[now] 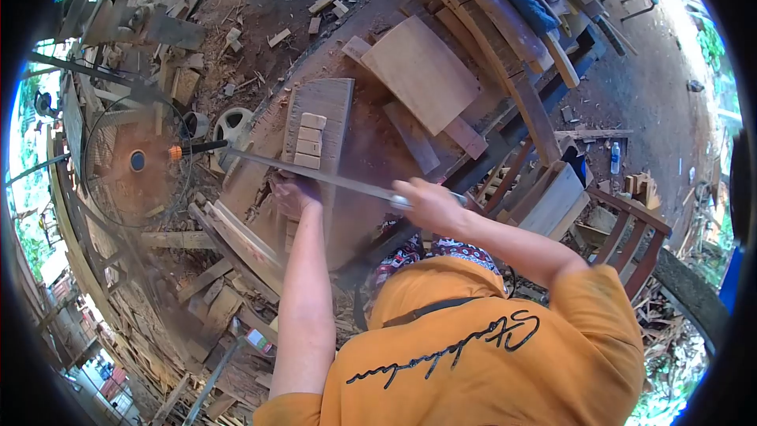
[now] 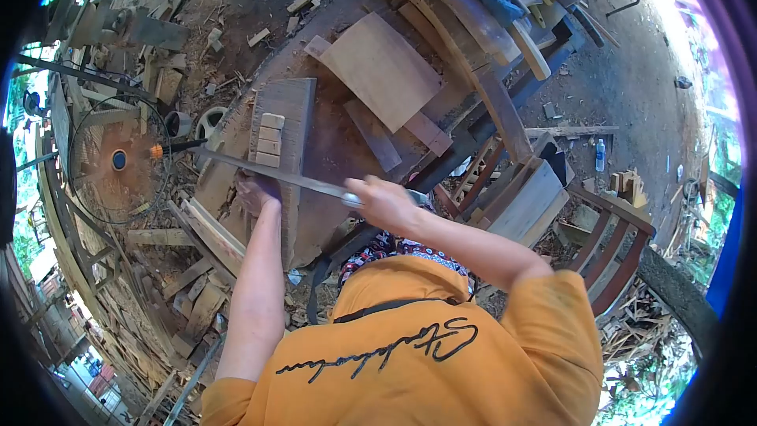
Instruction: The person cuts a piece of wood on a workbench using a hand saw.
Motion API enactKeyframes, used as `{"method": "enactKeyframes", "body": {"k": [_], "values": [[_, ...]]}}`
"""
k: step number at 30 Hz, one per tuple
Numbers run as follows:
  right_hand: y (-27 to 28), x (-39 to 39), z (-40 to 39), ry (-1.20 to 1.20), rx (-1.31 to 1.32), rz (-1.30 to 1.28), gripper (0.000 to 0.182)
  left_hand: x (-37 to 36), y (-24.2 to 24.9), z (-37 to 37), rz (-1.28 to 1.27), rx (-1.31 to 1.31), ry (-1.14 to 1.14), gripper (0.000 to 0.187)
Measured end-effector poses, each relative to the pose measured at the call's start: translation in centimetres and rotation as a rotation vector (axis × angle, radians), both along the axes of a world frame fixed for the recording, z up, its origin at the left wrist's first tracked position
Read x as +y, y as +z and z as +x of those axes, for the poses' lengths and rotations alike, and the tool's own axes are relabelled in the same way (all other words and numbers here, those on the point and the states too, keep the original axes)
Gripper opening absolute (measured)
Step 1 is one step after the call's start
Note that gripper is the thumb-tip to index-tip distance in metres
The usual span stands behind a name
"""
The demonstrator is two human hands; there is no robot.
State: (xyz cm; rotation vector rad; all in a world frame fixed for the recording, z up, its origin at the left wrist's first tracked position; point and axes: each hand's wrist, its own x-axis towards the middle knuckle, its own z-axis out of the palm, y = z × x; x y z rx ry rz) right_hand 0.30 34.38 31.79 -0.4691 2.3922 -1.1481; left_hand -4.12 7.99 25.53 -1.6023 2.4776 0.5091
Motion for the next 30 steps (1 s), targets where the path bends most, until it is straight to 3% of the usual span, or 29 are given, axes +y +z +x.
{"method": "enactKeyframes", "body": {"k": [2, 5, 10, 13, 16, 18, 24, 28, 30], "values": [[-2.3, -5.1, -2.4, -0.001, 0.055, -0.070, 0.017, -0.3, -0.3, -0.3, -0.042, 0.018, -0.036, 0.056], [-1.7, -5.8, -2.5, 0.005, 0.064, -0.062, 0.017, -0.5, 0.4, -0.2, -0.097, 0.032, -0.076, 0.054], [0.4, 4.3, 1.8, 0.017, 0.023, 0.037, 0.020, -2.1, -2.7, 0.5, -0.076, -0.048, -0.056, 0.051], [0.0, 1.7, 0.4, 0.005, -0.003, 0.014, 0.020, -3.7, -7.1, 2.2, -0.228, 0.160, -0.071, 0.052], [-1.7, -5.6, -3.3, 0.006, 0.026, -0.067, 0.017, -1.1, -2.0, 0.5, -0.251, 0.132, -0.169, 0.052], [-1.5, -5.5, -2.9, 0.002, 0.036, -0.084, 0.016, -0.6, -1.0, 0.1, -0.215, 0.123, -0.120, 0.052], [0.0, 5.2, 2.3, 0.041, -0.004, 0.089, 0.019, -1.1, -1.5, 0.5, -0.133, 0.005, -0.074, 0.050], [-1.0, -1.2, -0.7, -0.014, -0.006, -0.015, 0.017, -1.3, -3.4, 0.9, -0.317, 0.129, -0.178, 0.048], [-2.2, -5.5, -3.1, 0.012, 0.023, -0.043, 0.017, -0.4, -0.7, 0.1, -0.254, 0.126, -0.160, 0.047]]}}
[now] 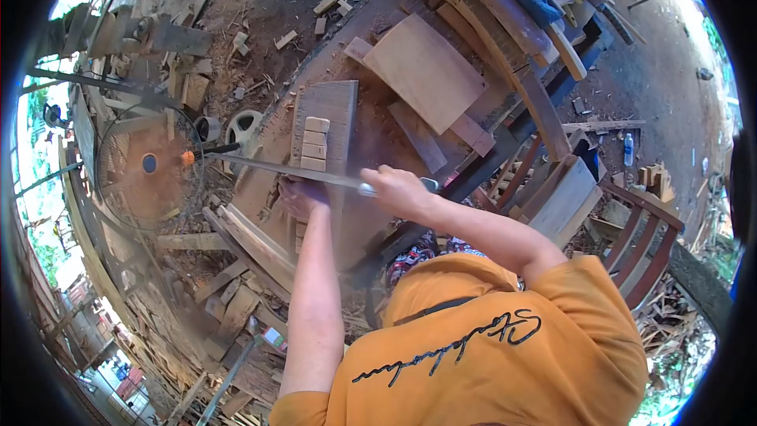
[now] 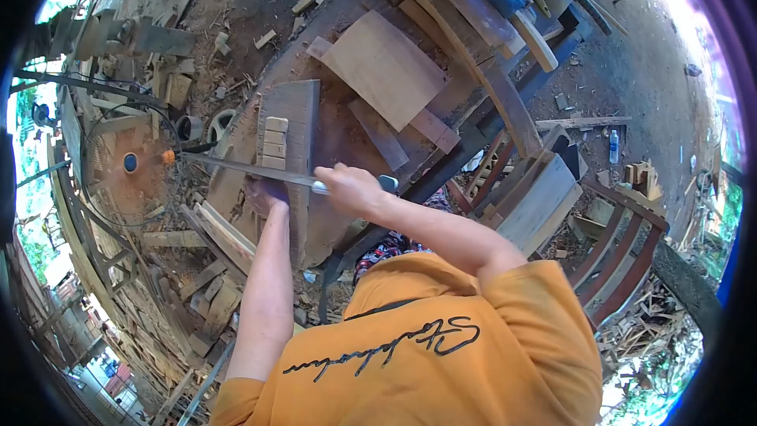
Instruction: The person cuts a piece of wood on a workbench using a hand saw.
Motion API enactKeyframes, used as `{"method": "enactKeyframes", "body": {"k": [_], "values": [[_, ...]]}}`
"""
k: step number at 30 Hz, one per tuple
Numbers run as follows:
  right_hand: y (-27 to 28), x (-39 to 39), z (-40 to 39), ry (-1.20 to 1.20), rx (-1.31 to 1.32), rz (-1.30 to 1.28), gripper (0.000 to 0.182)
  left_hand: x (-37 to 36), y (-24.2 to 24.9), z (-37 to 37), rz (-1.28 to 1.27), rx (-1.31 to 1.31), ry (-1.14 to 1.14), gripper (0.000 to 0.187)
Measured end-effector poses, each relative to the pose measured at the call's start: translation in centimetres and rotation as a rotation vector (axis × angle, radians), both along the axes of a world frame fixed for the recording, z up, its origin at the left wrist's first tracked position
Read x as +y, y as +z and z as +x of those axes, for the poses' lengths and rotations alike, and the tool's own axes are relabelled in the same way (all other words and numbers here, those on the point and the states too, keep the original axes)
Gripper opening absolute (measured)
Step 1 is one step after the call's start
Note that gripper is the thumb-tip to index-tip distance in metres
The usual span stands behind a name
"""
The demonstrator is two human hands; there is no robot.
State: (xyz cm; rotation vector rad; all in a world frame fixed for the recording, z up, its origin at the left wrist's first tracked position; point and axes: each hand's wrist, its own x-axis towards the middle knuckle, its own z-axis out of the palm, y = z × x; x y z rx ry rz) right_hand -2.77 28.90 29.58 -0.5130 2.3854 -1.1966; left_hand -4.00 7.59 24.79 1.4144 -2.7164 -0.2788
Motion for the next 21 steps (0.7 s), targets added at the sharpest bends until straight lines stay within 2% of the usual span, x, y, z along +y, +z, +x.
{"method": "enactKeyframes", "body": {"k": [3, 5, 8, 9, 11, 13, 16, 18, 20, 21], "values": [[1.1, 1.4, 1.2, -0.018, 0.033, -0.064, 0.017, -0.4, -0.2, 0.2, 0.030, -0.010, -0.057, 0.047], [2.5, 5.9, 2.8, -0.004, -0.026, 0.019, 0.018, -0.7, -0.9, -0.1, 0.065, -0.023, 0.057, 0.048], [3.2, 10.1, 4.8, 0.018, -0.096, 0.123, 0.021, 0.5, 1.6, -0.7, 0.151, -0.136, 0.085, 0.049], [3.0, 9.2, 4.8, 0.024, -0.112, 0.121, 0.021, -0.1, 0.1, 0.3, 0.148, -0.153, 0.091, 0.049], [2.2, 5.2, 2.7, -0.033, -0.063, 0.028, 0.016, -1.5, -3.3, 1.2, -0.022, -0.043, 0.024, 0.050], [-0.2, 0.1, 0.5, -0.016, -0.017, 0.008, 0.014, -0.5, -1.0, 0.4, 0.027, -0.020, 0.026, 0.050], [1.5, 0.2, 0.6, -0.013, -0.007, -0.014, 0.014, -0.3, 0.2, -0.2, 0.085, -0.023, 0.037, 0.050], [2.6, 4.1, 2.2, -0.017, 0.012, -0.003, 0.013, 0.0, 0.2, -0.4, 0.112, -0.028, 0.077, 0.050], [3.1, 8.5, 4.2, 0.009, -0.033, 0.090, 0.019, -0.2, 0.5, -0.5, 0.153, -0.136, 0.093, 0.050], [3.5, 9.8, 4.8, 0.013, -0.049, 0.124, 0.021, -0.8, -0.7, -0.1, 0.158, -0.146, 0.105, 0.050]]}}
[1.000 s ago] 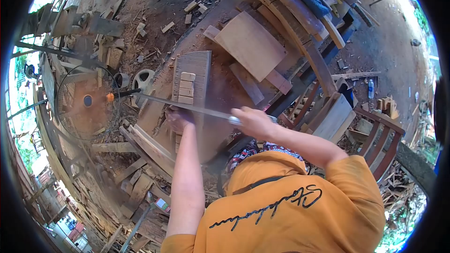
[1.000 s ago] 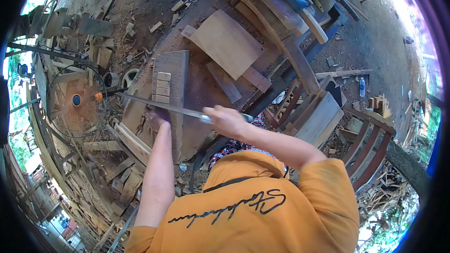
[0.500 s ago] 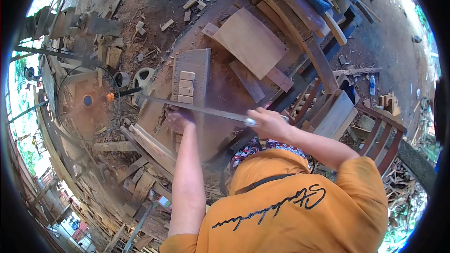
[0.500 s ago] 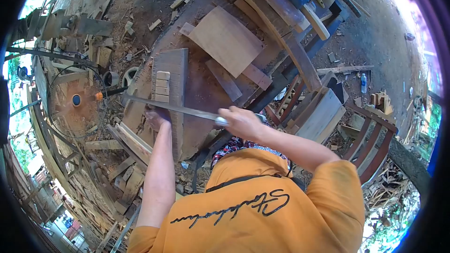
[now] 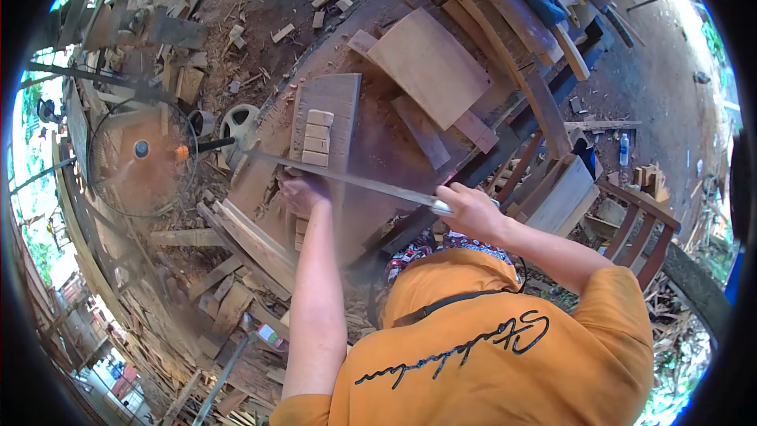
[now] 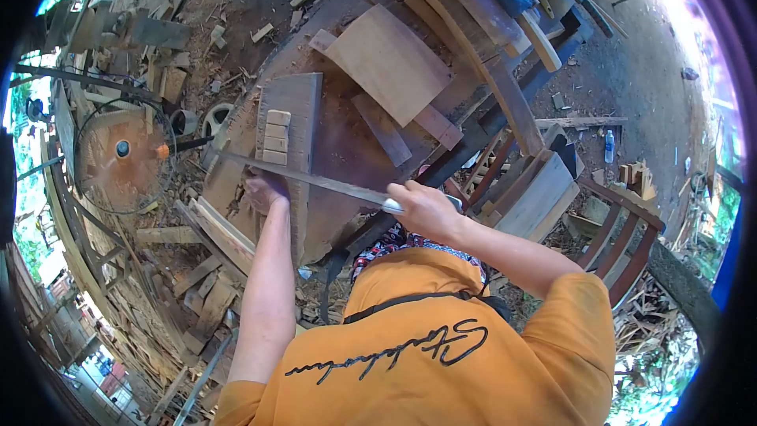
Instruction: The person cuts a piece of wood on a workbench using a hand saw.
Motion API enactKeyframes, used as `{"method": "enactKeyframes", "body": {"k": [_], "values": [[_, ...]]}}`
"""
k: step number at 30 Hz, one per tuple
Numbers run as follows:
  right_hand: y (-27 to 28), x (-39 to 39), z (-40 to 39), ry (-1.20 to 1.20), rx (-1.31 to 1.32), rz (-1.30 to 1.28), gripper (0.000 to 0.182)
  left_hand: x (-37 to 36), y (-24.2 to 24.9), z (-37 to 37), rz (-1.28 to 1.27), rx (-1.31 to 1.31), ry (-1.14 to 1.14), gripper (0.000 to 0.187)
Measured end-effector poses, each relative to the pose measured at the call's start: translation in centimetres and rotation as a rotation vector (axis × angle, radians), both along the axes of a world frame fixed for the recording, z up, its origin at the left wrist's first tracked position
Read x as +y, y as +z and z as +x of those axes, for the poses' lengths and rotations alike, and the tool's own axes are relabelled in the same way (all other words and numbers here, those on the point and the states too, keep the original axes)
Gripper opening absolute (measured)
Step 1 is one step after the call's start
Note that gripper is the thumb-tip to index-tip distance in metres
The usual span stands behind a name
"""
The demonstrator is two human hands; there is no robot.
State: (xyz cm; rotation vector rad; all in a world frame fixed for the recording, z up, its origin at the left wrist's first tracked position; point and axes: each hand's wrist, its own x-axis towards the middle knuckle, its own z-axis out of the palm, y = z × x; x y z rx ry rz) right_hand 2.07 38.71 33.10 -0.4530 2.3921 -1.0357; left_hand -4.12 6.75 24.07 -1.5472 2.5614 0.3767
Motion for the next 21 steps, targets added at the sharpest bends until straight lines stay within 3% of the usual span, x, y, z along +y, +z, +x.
{"method": "enactKeyframes", "body": {"k": [3, 6, 9, 11, 15, 21], "values": [[-0.1, -3.1, -1.4, -0.019, -0.083, 0.003, 0.020, -0.9, -1.5, 0.9, -0.099, 0.063, -0.039, 0.057], [-3.3, -10.8, -4.8, -0.041, 0.010, -0.115, 0.016, 1.6, 2.2, -0.7, -0.048, 0.131, -0.016, 0.051], [-1.2, -10.2, -4.4, -0.027, 0.020, -0.111, 0.016, 0.5, 0.8, -0.1, 0.023, 0.082, 0.013, 0.051], [-0.7, -5.7, -2.0, -0.025, 0.040, -0.106, 0.015, -0.5, -1.9, 0.2, -0.044, 0.060, 0.058, 0.052], [0.5, -0.9, 0.6, -0.015, -0.009, 0.028, 0.021, 0.4, -0.2, 0.4, -0.039, 0.098, -0.018, 0.053], [-2.7, -11.9, -5.4, -0.043, -0.010, -0.098, 0.018, 1.2, 2.2, -0.6, -0.030, 0.069, -0.034, 0.053]]}}
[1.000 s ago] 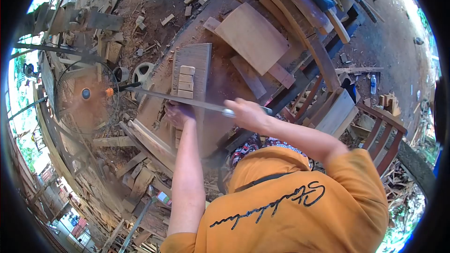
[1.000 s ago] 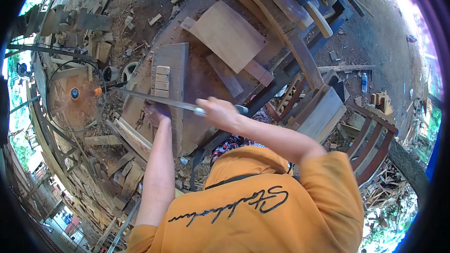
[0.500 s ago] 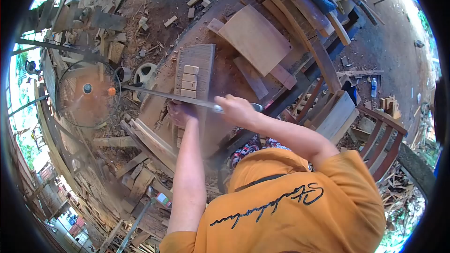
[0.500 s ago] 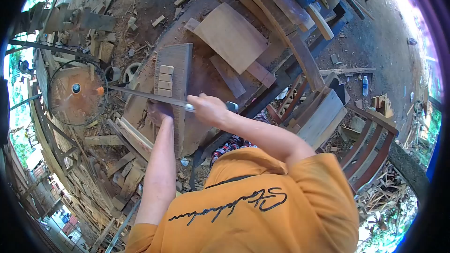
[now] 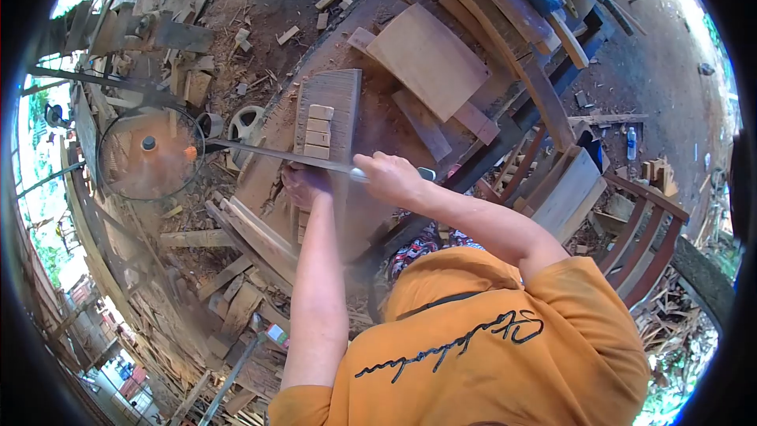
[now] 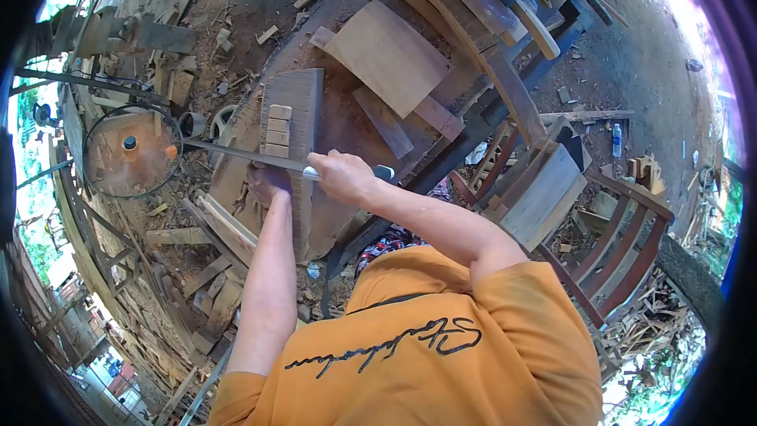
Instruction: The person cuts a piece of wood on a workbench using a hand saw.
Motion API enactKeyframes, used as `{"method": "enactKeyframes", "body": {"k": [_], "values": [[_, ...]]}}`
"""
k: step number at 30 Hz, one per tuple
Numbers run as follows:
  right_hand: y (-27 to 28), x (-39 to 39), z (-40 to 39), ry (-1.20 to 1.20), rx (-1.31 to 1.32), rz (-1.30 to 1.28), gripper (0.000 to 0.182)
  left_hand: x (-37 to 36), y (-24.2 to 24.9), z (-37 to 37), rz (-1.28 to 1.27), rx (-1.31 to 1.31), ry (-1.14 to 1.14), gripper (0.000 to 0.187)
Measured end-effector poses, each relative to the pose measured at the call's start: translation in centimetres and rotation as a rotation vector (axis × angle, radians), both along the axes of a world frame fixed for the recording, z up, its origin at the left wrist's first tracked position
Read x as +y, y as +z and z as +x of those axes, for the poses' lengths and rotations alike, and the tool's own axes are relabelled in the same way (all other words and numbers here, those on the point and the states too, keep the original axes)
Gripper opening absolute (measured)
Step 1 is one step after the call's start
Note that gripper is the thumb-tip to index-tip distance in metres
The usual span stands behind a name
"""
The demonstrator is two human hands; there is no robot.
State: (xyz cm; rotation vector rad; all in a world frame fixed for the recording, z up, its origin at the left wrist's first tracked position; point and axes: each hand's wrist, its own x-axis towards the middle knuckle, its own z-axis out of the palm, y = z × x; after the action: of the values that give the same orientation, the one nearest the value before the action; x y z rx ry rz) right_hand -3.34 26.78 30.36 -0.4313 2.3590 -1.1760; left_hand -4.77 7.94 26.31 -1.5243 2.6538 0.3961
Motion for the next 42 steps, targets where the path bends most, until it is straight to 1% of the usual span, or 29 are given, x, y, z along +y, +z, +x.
{"method": "enactKeyframes", "body": {"k": [3, 5, 6, 7, 9, 10, 12, 13, 15, 16, 17, 19, 21, 22, 23, 24, 25, 27, 29, 31, 33, 34, 36, 37, 38, 39, 40, 41, 42], "values": [[1.0, 3.2, 2.2, -0.017, 0.058, -0.058, 0.017, -0.1, -0.6, 0.3, 0.009, 0.018, 0.013, 0.053], [2.8, 7.3, 4.0, -0.009, 0.001, 0.003, 0.017, 0.1, -0.5, 0.3, 0.010, 0.030, 0.032, 0.053], [2.7, 9.3, 5.0, 0.030, 0.007, 0.054, 0.018, 0.1, -0.7, 0.3, 0.008, 0.037, 0.036, 0.052], [3.3, 10.3, 5.5, 0.014, -0.008, 0.092, 0.019, -0.2, -1.1, 0.3, 0.011, 0.029, 0.047, 0.052], [2.7, 8.8, 4.8, 0.017, -0.023, 0.077, 0.018, -0.7, -1.6, 0.3, 0.093, -0.188, 0.106, 0.053], [2.4, 7.6, 4.0, 0.005, -0.023, 0.062, 0.017, -0.4, -1.5, 0.4, 0.091, -0.190, 0.104, 0.053], [0.1, 2.7, 1.8, -0.002, 0.034, -0.019, 0.015, 0.5, -0.8, 0.2, -0.044, 0.040, 0.033, 0.053], [0.4, 1.6, 1.1, -0.008, 0.043, -0.028, 0.015, 0.5, -0.5, 0.1, -0.054, 0.049, 0.028, 0.053], [0.9, 0.4, 0.3, 0.010, 0.026, -0.008, 0.015, 0.1, -0.4, 0.1, 0.010, 0.044, 0.022, 0.052], [1.2, 1.3, 0.9, 0.008, 0.037, -0.022, 0.014, -0.1, -0.5, 0.2, 0.015, 0.046, 0.018, 0.052], [1.6, 3.0, 1.8, 0.011, 0.055, -0.033, 0.013, -0.4, -0.6, 0.0, 0.068, -0.004, 0.062, 0.052], [2.8, 7.8, 4.1, -0.013, 0.036, 0.035, 0.015, -0.2, -0.8, -0.2, 0.136, -0.058, 0.112, 0.052], [2.9, 11.3, 6.0, 0.006, -0.013, 0.104, 0.021, 0.4, -0.5, 0.4, 0.028, 0.044, 0.018, 0.052], [2.6, 10.7, 5.9, 0.015, -0.027, 0.105, 0.021, -0.9, -2.6, 0.9, 0.029, 0.031, 0.026, 0.052], [2.0, 9.5, 5.7, 0.006, -0.026, 0.094, 0.021, -3.1, -6.1, 1.6, 0.031, 0.009, 0.051, 0.052], [1.3, 8.1, 4.9, -0.005, -0.012, 0.082, 0.022, -4.3, -7.9, 1.6, 0.033, 0.002, 0.074, 0.051], [0.1, 5.3, 3.4, -0.007, 0.032, 0.031, 0.021, 0.4, -0.2, 0.2, -0.007, 0.026, -0.008, 0.051], [-0.6, 1.8, 1.5, -0.015, 0.085, -0.034, 0.020, -0.5, -2.1, 0.4, -0.033, 0.042, 0.003, 0.051], [-0.3, 0.5, 0.8, -0.019, 0.079, -0.008, 0.019, -0.5, -0.8, -0.1, -0.057, 0.053, 0.003, 0.051], [0.4, 3.5, 2.5, -0.025, 0.068, -0.009, 0.020, 0.2, 0.1, -0.1, 0.045, 0.018, 0.037, 0.051], [1.6, 8.2, 5.0, -0.011, 0.012, 0.020, 0.021, 0.1, -0.6, 0.2, 0.052, 0.056, 0.036, 0.051], [2.1, 9.7, 5.8, 0.002, -0.027, 0.052, 0.021, -0.3, -1.3, 0.5, 0.048, 0.089, 0.029, 0.050], [1.5, 9.5, 5.6, 0.006, -0.034, 0.063, 0.021, -2.6, -6.2, 1.5, 0.019, 0.034, 0.061, 0.050], [1.2, 9.4, 5.5, -0.002, -0.027, 0.065, 0.021, -3.4, -7.7, 2.1, -0.017, -0.007, 0.081, 0.051], [0.4, 7.7, 4.6, -0.007, 0.002, 0.015, 0.021, -2.6, -5.9, 1.7, -0.022, -0.007, 0.081, 0.051], [-0.5, 4.9, 3.1, -0.014, 0.038, -0.036, 0.021, -0.9, -2.6, 0.6, 0.001, -0.004, 0.049, 0.051], [-0.8, 2.2, 1.4, -0.002, 0.054, -0.061, 0.019, 0.1, -0.5, 0.1, 0.022, -0.003, 0.015, 0.051], [-1.4, 0.1, 0.3, 0.016, 0.046, 0.004, 0.022, 0.0, -0.7, 0.2, 0.011, 0.003, 0.011, 0.051], [-1.0, 0.3, 0.4, 0.006, 0.051, -0.006, 0.022, -0.4, -1.4, 0.2, -0.008, 0.033, 0.006, 0.051]]}}
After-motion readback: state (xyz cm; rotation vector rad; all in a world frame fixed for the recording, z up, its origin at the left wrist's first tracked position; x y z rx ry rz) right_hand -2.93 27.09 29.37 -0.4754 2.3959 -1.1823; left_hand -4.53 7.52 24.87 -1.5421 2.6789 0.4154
